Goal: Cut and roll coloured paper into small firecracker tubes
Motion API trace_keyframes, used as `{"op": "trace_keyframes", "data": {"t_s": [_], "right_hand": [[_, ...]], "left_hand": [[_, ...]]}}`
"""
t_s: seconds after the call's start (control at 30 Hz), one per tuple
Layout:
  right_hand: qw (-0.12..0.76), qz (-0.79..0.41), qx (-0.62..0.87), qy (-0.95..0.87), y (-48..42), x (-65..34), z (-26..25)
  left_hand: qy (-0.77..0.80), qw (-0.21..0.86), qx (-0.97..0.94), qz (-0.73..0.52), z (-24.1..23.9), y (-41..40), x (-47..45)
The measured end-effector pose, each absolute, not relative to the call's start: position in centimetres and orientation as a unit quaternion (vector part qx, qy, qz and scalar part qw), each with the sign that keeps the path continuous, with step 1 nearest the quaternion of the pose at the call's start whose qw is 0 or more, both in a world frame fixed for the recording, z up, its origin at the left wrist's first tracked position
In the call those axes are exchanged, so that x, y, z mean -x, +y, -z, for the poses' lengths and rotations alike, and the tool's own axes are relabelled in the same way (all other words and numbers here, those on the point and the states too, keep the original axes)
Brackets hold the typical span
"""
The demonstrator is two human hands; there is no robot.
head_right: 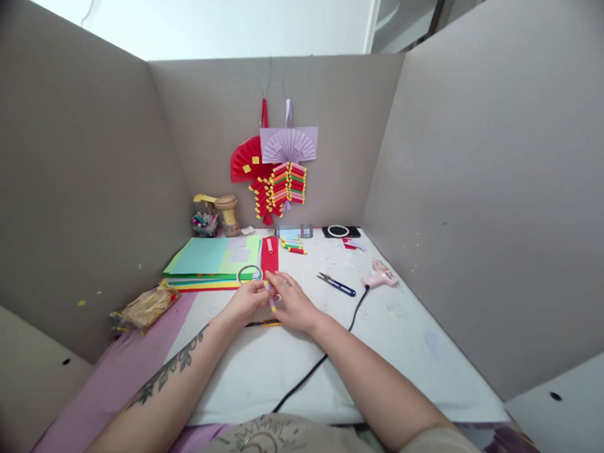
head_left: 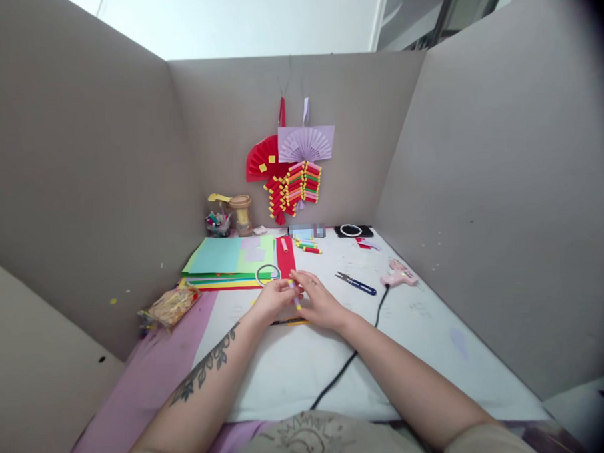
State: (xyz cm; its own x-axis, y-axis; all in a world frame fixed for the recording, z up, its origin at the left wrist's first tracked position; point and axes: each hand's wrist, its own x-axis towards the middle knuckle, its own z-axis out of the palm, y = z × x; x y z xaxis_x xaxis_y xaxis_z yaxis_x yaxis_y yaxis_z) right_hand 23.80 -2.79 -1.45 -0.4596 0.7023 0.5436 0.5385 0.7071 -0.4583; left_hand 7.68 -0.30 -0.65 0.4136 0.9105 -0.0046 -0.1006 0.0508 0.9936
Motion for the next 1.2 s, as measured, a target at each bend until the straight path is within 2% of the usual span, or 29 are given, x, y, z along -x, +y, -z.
{"op": "trace_keyframes", "data": {"t_s": [0.27, 0.63, 1.0, 1.2], "right_hand": [[0.374, -0.114, 0.363, -0.846, -2.6, -24.2, 1.4], [0.330, -0.041, 0.408, -0.850, -2.8, -23.6, 1.1], [0.348, -0.129, 0.392, -0.841, -2.6, -24.1, 1.4], [0.344, -0.124, 0.414, -0.833, -2.1, -25.1, 0.6]], "left_hand": [[0.310, 0.724, -0.442, -0.429, 0.0, -0.9, -7.9], [0.401, 0.628, -0.504, -0.437, 2.0, -0.6, -8.5], [0.376, 0.675, -0.471, -0.426, 1.2, -0.7, -8.3], [0.387, 0.683, -0.444, -0.433, 1.0, -0.4, -8.0]]}}
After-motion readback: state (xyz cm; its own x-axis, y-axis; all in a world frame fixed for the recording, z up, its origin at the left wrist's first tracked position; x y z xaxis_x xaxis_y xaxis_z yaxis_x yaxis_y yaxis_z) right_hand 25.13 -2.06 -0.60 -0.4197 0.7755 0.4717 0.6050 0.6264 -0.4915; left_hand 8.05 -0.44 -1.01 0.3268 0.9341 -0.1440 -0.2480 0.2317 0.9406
